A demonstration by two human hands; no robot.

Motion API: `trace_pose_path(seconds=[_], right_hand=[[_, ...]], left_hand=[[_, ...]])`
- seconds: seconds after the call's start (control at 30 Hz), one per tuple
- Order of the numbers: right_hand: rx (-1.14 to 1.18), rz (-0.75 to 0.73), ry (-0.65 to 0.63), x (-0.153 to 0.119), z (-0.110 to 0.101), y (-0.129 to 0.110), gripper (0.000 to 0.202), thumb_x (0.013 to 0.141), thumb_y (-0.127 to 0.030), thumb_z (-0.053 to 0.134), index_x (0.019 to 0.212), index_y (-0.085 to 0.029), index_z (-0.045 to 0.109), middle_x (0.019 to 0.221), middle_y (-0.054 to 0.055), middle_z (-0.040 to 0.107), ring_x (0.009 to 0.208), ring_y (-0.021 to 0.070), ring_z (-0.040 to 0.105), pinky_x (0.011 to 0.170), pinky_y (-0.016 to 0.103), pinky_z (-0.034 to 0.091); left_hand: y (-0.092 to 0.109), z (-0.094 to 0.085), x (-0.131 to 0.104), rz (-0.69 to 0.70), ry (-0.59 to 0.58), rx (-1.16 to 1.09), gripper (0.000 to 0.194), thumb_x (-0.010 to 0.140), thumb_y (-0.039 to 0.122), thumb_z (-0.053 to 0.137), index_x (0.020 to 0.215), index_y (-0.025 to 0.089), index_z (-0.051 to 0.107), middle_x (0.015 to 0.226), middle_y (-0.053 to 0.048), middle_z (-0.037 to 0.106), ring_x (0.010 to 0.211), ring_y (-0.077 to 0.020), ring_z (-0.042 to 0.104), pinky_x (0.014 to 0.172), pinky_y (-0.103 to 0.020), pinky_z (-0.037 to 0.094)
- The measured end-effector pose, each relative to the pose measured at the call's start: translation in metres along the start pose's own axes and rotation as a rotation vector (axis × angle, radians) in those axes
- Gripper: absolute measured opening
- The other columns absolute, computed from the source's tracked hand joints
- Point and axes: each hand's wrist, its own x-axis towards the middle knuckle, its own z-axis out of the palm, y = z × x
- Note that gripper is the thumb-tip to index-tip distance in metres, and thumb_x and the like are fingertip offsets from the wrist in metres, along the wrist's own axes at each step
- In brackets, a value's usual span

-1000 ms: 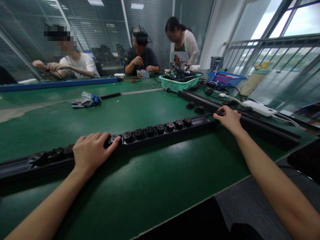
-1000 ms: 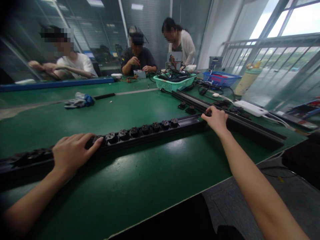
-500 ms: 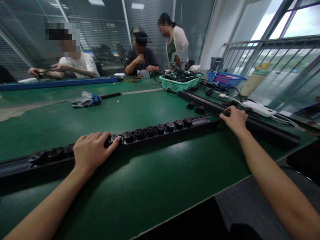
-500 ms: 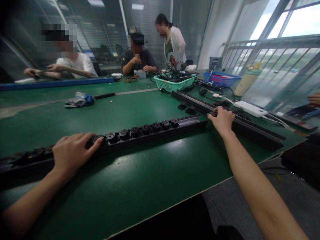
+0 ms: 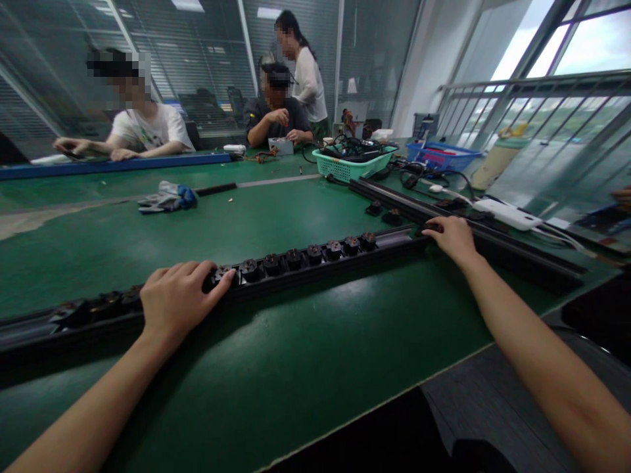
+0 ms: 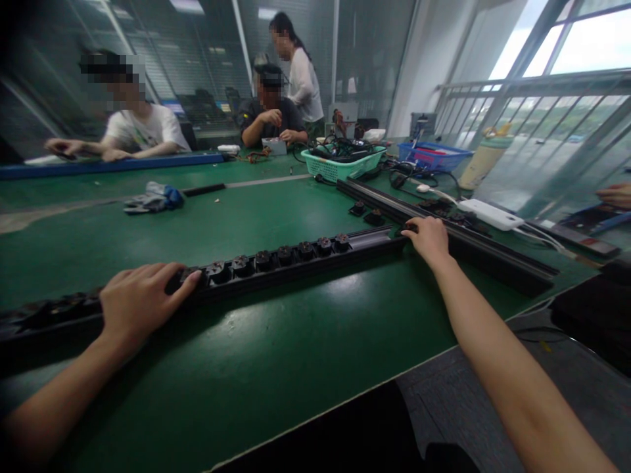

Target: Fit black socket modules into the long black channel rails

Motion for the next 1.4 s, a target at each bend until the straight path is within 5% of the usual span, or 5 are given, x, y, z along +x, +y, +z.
trace_pose_path(seconds=[0.27,0.43,0.73,1.03,1.4], right_hand=[[0.250,0.154,0.080,0.000,-0.007,-0.012,0.037,0.087,-0.026,0.042,0.112,-0.016,0.068,0.088,0.010,0.072,0.082,0.0237,0.066,0.085,0.037,0.048],[0.160,0.164,0.035,-0.003,-0.008,-0.020,0.028,0.086,-0.037,0.047,0.090,-0.018,0.068,0.085,0.011,0.072,0.085,0.0273,0.066,0.086,0.038,0.047],[0.101,0.188,-0.164,0.017,-0.009,-0.042,0.059,0.096,-0.051,0.028,0.076,-0.017,0.072,0.080,0.017,0.073,0.092,0.0329,0.069,0.087,0.044,0.049],[-0.068,0.188,-0.286,0.052,-0.002,-0.077,0.071,0.096,-0.055,0.029,0.103,0.000,0.073,0.107,0.032,0.069,0.111,0.0398,0.064,0.094,0.048,0.046],[0.066,0.051,-0.273,0.053,-0.011,-0.132,0.073,0.092,-0.066,0.036,0.099,-0.004,0.073,0.089,0.027,0.071,0.106,0.0370,0.066,0.092,0.042,0.047]], left_hand=[[0.000,0.000,0.000,-0.009,-0.013,-0.013,0.053,0.096,0.062,0.038,0.090,0.019,0.068,0.089,-0.010,0.072,0.083,-0.0261,0.064,0.073,-0.035,0.036],[-0.001,-0.002,-0.001,-0.010,-0.020,-0.023,0.053,0.096,0.061,0.036,0.090,0.019,0.068,0.088,-0.010,0.072,0.083,-0.0261,0.063,0.073,-0.035,0.035],[-0.002,-0.003,-0.003,-0.016,-0.028,-0.050,0.050,0.096,0.059,0.037,0.088,0.021,0.067,0.088,-0.009,0.071,0.085,-0.0258,0.063,0.073,-0.035,0.035],[-0.002,-0.005,-0.004,-0.015,-0.018,-0.048,0.049,0.095,0.059,0.038,0.087,0.021,0.068,0.087,-0.009,0.072,0.085,-0.0251,0.064,0.073,-0.035,0.035],[-0.002,-0.006,-0.004,-0.021,-0.038,-0.064,0.053,0.095,0.061,0.037,0.088,0.020,0.069,0.086,-0.010,0.072,0.084,-0.0260,0.064,0.073,-0.036,0.035]])
